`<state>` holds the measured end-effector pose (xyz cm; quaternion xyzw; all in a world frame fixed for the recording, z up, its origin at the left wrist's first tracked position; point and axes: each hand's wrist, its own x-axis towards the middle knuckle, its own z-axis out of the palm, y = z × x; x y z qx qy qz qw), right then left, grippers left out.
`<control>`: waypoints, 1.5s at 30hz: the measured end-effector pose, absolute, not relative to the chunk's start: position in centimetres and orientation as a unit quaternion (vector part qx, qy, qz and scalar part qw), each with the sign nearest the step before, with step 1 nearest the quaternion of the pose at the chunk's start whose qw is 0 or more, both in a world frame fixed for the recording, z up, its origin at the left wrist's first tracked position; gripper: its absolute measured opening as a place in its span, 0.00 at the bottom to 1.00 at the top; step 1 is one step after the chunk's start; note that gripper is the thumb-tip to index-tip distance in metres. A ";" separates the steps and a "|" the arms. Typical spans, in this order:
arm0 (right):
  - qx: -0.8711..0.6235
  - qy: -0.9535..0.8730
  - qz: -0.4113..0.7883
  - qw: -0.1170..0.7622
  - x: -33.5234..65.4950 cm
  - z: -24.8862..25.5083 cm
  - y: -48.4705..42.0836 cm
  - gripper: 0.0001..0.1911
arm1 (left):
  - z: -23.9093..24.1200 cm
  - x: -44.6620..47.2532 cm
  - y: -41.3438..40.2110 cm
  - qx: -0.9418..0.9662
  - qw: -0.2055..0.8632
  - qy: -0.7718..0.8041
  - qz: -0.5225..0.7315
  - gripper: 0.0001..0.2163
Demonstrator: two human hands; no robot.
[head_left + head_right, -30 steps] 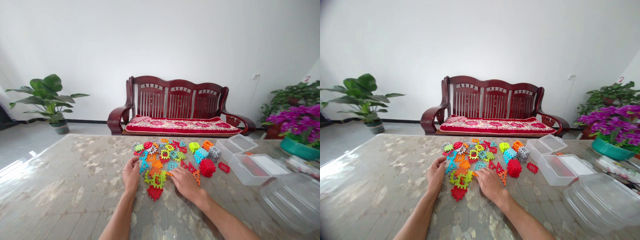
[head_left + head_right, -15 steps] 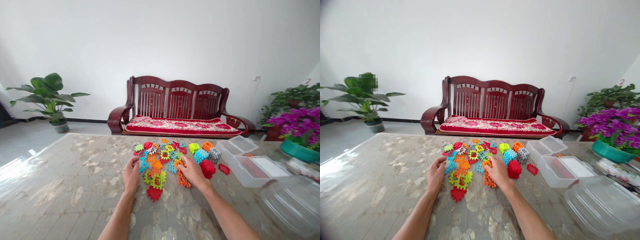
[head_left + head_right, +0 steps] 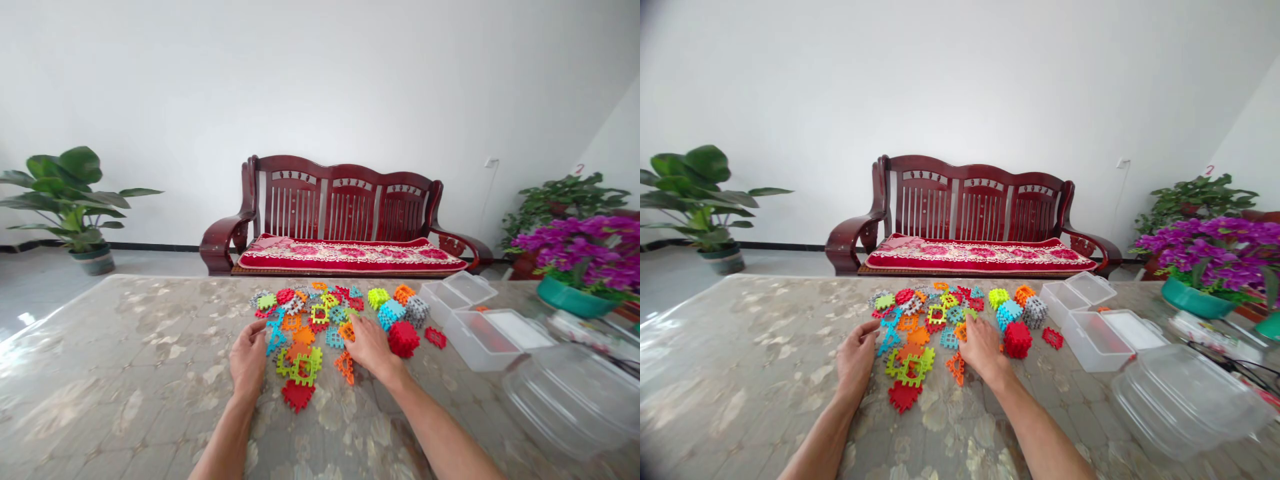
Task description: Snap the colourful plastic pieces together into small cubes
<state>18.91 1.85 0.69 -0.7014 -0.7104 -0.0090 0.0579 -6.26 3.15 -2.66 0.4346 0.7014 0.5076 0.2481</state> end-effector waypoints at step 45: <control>-0.557 -0.763 0.179 0.276 23.6 3.9 5.8 0.16 | -3.0 -6.2 3.2 0.435 0.265 0.683 0.523 0.16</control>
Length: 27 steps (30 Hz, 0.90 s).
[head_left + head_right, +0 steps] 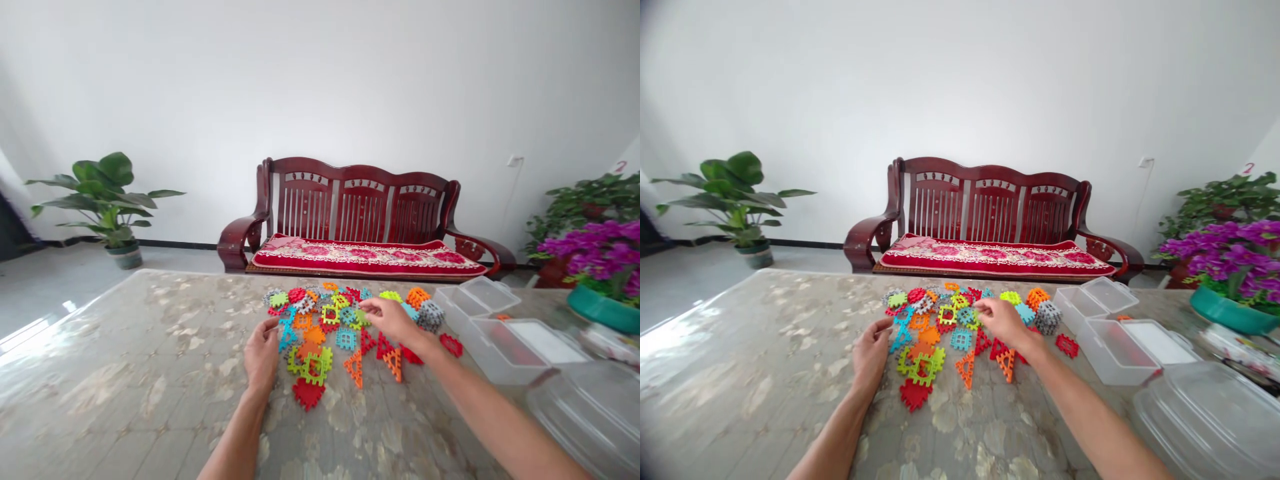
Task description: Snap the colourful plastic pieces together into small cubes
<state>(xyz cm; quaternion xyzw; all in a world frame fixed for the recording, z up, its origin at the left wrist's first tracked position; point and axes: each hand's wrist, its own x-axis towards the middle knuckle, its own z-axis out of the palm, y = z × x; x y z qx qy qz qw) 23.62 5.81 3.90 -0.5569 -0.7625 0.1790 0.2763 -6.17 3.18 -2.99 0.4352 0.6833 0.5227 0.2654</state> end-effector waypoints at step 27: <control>-0.420 -0.899 -0.063 0.110 12.2 -0.4 5.1 0.16 | -3.3 -6.3 3.4 0.433 0.264 0.674 0.538 0.16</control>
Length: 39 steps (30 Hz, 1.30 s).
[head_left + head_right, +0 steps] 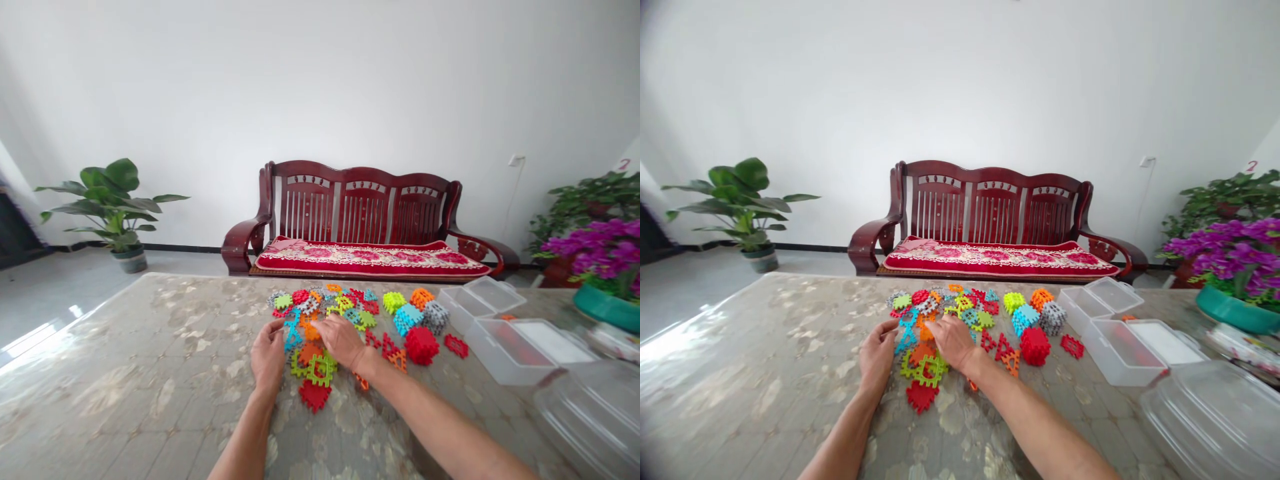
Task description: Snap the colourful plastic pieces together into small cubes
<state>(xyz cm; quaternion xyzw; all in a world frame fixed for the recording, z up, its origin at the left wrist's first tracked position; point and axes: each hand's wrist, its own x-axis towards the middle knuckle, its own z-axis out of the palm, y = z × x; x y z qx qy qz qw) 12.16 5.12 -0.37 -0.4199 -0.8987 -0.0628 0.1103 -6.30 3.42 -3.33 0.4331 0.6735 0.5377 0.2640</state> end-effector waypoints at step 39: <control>-0.630 -0.734 0.097 0.236 19.6 -0.1 5.5 0.19 | -3.4 -6.4 3.4 0.438 0.253 0.697 0.508 0.15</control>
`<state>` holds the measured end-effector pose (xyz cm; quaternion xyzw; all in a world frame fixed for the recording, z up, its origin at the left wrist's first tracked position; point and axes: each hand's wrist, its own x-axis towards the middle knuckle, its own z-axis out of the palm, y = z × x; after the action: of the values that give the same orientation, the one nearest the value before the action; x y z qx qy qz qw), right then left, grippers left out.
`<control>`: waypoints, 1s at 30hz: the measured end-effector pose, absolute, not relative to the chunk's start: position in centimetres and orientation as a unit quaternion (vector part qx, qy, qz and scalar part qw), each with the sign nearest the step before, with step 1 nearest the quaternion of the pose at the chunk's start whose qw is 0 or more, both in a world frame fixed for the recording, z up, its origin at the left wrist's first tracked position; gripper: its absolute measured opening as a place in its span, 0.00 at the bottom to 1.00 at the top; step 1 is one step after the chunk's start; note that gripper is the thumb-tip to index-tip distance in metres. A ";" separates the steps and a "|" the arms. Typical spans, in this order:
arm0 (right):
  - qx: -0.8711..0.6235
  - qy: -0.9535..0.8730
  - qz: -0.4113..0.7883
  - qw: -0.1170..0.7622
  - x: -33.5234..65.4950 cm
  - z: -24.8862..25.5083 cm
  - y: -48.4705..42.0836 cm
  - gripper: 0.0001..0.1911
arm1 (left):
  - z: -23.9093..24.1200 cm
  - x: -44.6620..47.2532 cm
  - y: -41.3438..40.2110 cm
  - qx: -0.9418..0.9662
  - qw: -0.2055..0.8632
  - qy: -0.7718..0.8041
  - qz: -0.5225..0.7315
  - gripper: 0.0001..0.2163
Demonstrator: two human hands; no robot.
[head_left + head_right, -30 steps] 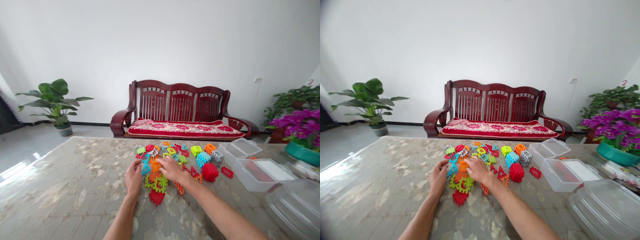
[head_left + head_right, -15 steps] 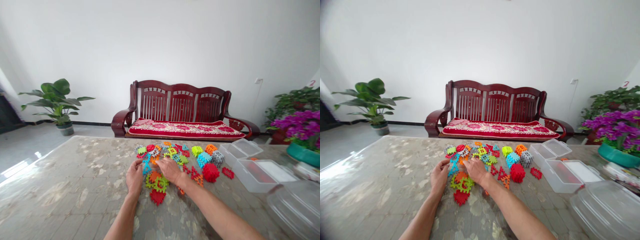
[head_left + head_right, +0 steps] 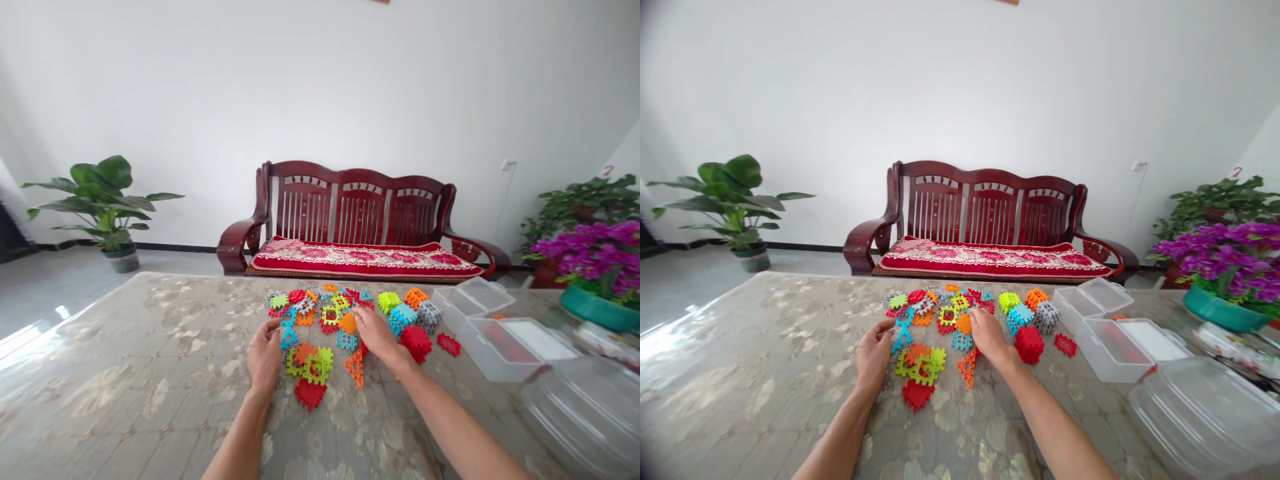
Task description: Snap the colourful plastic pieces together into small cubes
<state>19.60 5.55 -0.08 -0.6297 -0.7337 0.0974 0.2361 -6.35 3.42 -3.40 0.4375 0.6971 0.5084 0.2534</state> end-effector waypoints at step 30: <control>-0.713 -0.648 0.028 0.267 27.6 5.7 8.0 0.35 | -2.7 -6.3 3.1 0.441 0.252 0.698 0.504 0.16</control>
<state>27.56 7.96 5.75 -0.7130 -0.6476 0.0282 0.2674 -6.27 3.13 -2.68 0.4412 0.6983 0.5041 0.2521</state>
